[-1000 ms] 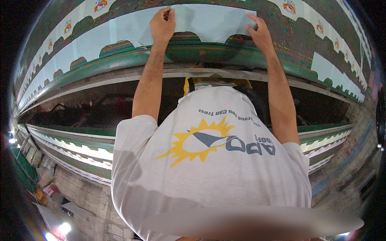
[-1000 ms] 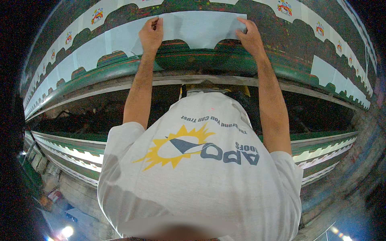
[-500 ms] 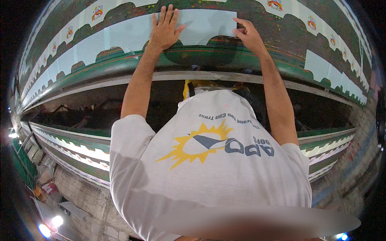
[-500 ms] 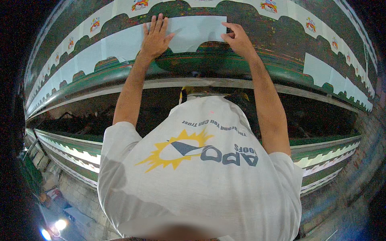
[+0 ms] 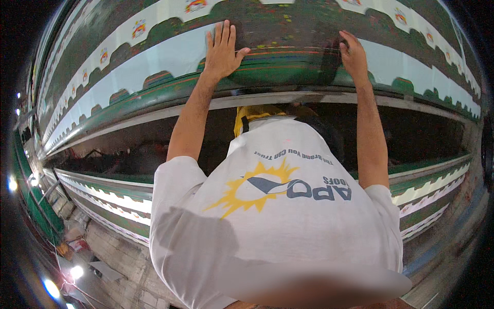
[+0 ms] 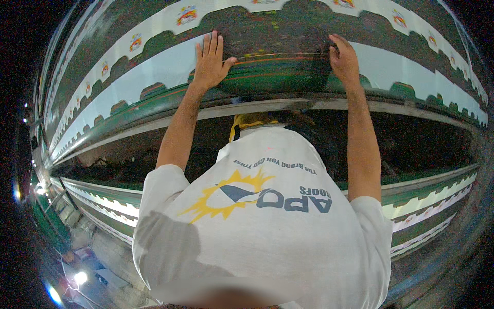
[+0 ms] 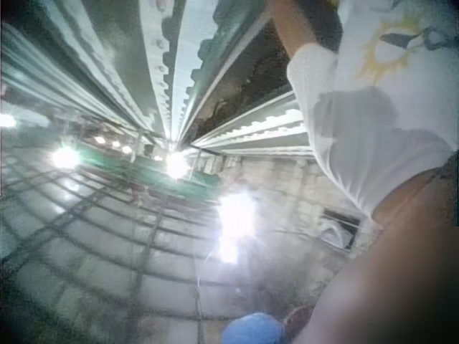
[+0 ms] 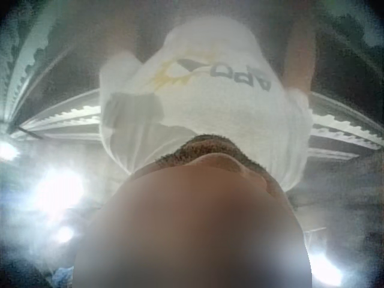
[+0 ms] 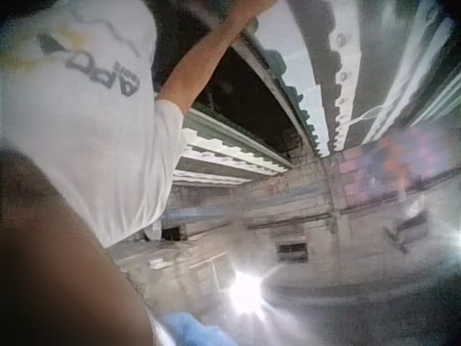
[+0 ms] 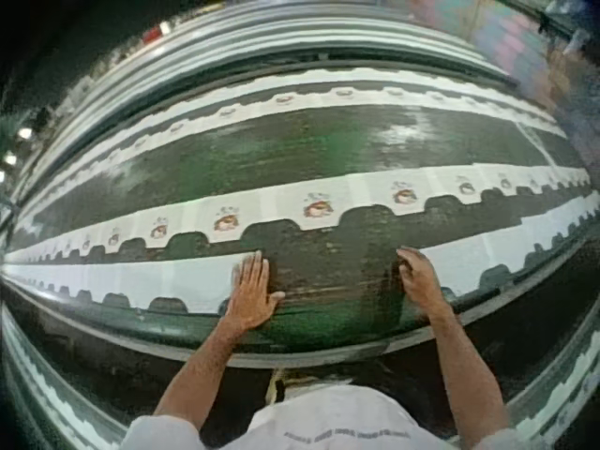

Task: The person aligns and smooths a strip of patterned wallpaper onto a curved green surface. They repeatedly press and adjust the paper with both hands to ensure it adheres evenly along the edge.

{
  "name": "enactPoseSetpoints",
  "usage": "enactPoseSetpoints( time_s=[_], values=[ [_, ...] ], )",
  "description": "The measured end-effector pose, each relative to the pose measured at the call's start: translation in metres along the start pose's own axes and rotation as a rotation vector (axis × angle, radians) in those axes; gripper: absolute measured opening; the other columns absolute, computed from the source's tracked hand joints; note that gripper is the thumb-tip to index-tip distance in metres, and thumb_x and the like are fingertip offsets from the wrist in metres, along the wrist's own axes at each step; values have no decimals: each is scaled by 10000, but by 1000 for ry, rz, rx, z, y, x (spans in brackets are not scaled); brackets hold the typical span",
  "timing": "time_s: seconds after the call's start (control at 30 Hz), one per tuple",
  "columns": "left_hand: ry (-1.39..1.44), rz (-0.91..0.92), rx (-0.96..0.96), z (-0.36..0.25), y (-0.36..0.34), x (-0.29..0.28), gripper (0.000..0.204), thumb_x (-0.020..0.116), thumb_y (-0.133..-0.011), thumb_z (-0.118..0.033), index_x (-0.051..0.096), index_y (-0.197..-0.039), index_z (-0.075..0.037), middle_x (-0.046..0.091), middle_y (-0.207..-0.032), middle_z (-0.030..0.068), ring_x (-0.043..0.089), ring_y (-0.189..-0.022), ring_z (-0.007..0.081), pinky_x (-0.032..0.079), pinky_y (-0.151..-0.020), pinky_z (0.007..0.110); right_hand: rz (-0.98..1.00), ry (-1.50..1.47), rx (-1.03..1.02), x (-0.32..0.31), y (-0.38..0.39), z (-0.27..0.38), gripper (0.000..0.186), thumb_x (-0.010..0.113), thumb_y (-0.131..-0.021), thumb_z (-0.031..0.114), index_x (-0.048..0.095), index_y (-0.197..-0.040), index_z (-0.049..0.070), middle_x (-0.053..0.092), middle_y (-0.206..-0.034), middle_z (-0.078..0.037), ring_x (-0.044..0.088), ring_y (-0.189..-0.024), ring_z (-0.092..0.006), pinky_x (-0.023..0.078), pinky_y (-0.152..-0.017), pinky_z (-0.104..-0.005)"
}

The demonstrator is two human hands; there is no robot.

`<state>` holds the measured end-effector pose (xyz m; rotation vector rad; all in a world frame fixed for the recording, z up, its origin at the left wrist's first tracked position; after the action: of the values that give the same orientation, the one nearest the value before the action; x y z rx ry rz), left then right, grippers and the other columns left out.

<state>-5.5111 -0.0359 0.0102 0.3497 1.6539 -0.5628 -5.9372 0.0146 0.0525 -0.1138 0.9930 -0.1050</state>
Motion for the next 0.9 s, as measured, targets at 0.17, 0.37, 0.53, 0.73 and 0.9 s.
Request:
enactPoseSetpoints(
  time_s=[0.17, 0.37, 0.53, 0.73, 0.9],
  values=[
    [151, 2, 36, -116, -24, -2, 793, 322, -1087, -641, 326, -1645, -78, 173, -1739, 208, 117, -1603, 450, 91, -1251, 681, 128, 497, -157, -15, 21, -51, 494, 514, -1055, 90, 500, -1544, 160, 442, -1640, -108, 378, -1534, -330, 290, -1250, -545],
    [269, 34, 39, -240, -30, -23, 700, 664, -1007, -242, 369, -1602, -20, 255, -1701, 234, 155, -1594, 458, 151, -1265, 648, 136, 326, -210, -30, 20, -69, 475, 571, -1021, 93, 564, -1488, 181, 590, -1482, -66, 510, -1398, -323, 320, -1223, -532],
    [435, 46, -16, -276, -30, -39, 676, 785, -929, -182, 489, -1524, -60, 353, -1659, 178, 241, -1574, 421, 255, -1268, 575, 76, 306, -180, -31, -13, -79, 358, 611, -1019, 152, 655, -1371, 200, 670, -1280, -63, 603, -1184, -341, 435, -1046, -536],
    [617, -143, -109, -267, -29, -51, 544, 813, -911, -228, 603, -1371, -27, 573, -1452, 172, 509, -1393, 394, 418, -1166, 516, 114, 212, -247, -30, -21, -70, 149, 666, -984, 148, 719, -1110, 207, 679, -1245, -37, 601, -1184, -326, 375, -1061, -507],
    [740, -183, -206, -269, -46, -50, 549, 843, -883, -269, 620, -1327, -36, 640, -1317, 185, 607, -1229, 369, 499, -1043, 446, 185, -72, -401, -19, 0, -15, 199, 665, -954, 65, 701, -1114, 177, 673, -1286, -26, 569, -1276, -311, 346, -1091, -505]
  ],
)
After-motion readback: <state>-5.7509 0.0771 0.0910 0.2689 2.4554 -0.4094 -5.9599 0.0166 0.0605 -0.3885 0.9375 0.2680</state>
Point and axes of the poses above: each hand's wrist, its own y-axis away from the middle knuckle, its own x-axis out of the palm, z = x × y, the point moved 4 cm from there along -y, towards the middle knuckle
